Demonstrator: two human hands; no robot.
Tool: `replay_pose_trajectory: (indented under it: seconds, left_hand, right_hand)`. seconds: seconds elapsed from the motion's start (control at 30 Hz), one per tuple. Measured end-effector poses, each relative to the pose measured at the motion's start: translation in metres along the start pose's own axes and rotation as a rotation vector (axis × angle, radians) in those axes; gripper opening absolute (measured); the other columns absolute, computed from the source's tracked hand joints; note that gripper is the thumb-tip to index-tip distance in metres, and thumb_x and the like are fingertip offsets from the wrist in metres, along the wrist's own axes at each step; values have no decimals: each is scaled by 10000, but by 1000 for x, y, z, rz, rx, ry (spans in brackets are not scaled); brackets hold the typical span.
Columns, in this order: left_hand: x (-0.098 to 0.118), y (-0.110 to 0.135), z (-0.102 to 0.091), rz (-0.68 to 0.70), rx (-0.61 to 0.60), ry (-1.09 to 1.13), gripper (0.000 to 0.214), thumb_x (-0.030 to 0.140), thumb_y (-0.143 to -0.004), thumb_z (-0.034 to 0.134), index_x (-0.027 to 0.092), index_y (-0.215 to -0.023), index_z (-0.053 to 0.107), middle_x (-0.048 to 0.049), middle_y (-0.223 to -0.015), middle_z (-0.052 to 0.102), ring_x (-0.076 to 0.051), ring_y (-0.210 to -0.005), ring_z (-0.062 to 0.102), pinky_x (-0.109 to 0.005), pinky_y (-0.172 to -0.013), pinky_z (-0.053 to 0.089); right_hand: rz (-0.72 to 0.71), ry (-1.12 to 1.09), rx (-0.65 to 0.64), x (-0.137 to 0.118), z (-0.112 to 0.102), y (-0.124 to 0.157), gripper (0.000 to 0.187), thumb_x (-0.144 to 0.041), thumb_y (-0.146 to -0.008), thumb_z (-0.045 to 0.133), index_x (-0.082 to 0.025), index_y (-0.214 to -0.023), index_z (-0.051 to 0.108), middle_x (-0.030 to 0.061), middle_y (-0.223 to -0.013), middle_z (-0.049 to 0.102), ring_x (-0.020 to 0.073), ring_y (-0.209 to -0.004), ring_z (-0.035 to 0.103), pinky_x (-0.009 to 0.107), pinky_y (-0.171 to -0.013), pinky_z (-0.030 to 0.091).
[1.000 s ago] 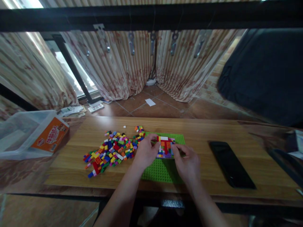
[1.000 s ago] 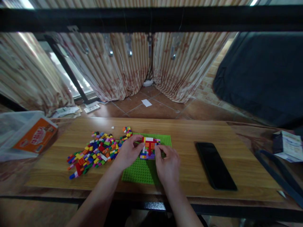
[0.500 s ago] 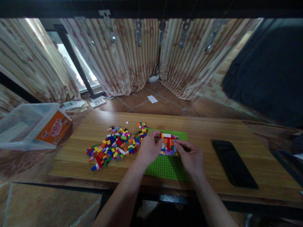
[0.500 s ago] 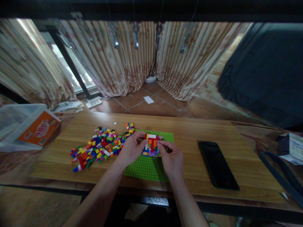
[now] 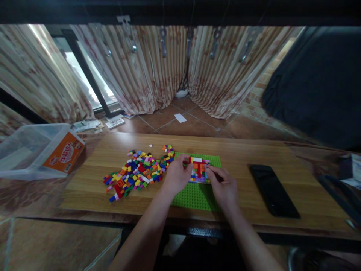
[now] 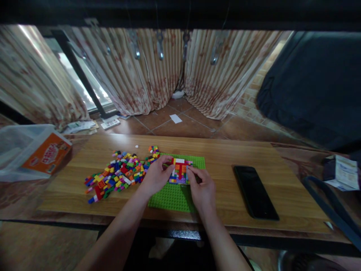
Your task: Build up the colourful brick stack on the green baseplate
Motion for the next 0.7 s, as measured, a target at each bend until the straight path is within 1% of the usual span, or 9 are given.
replay_pose_trajectory:
  seconds: [0.1, 0.2, 0.33, 0.47, 0.6, 0.7]
  left_hand:
    - [0, 0, -1, -9, 2, -20, 270, 157, -863, 574, 134, -1128, 615, -111, -1052, 727, -191, -908, 693, -334, -856, 547]
    - [-1, -1, -1, 3, 8, -35, 265, 160, -862, 579, 145, -1124, 615, -101, -1047, 727, -187, -917, 691, -331, -868, 543]
    - [-2, -1, 1, 25, 4, -36, 260, 168, -862, 579, 154, -1120, 610, -93, -1034, 727, -189, -925, 691, -334, -873, 542]
    - [-3, -1, 1, 18, 0, -18, 250, 174, -867, 573, 158, -1114, 610, -90, -1035, 727, -186, -913, 692, -326, -855, 547]
    - [-2, 0, 1, 7, 3, -31, 263, 170, -866, 577, 154, -1126, 610, -100, -1051, 727, -192, -920, 693, -335, -863, 547]
    - [-1, 1, 0, -4, 12, -45, 275, 167, -863, 581, 143, -1134, 614, -112, -1058, 725, -204, -931, 691, -356, -882, 543]
  right_hand:
    - [1, -4, -17, 0, -1, 0, 275, -429, -844, 636, -206, -915, 781, 83, -934, 754, 223, -875, 674, 371, -801, 521]
    - [20, 9, -45, 3, 0, -1, 307, -457, -846, 625, -210, -938, 781, 86, -948, 751, 224, -870, 666, 368, -772, 522]
    - [46, 13, -91, 11, 1, -1, 368, -506, -810, 659, -215, -1003, 774, 84, -959, 739, 211, -822, 644, 353, -725, 510]
    - [79, 12, -83, 18, -1, -2, 400, -539, -766, 699, -203, -969, 777, 84, -929, 733, 199, -775, 628, 347, -699, 499]
    - [164, -73, -90, 27, 0, -5, 434, -541, -709, 747, -181, -951, 768, 85, -894, 741, 196, -750, 635, 342, -677, 510]
    - [262, -151, -129, 31, 4, -12, 464, -540, -622, 808, -162, -883, 745, 61, -785, 727, 172, -661, 622, 314, -614, 503]
Point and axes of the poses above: each hand's wrist, its own y-axis away from the middle knuckle, its own z-axis out of the palm, x = y × z, the point moved 8 cm from there along -y, towards the middle knuckle
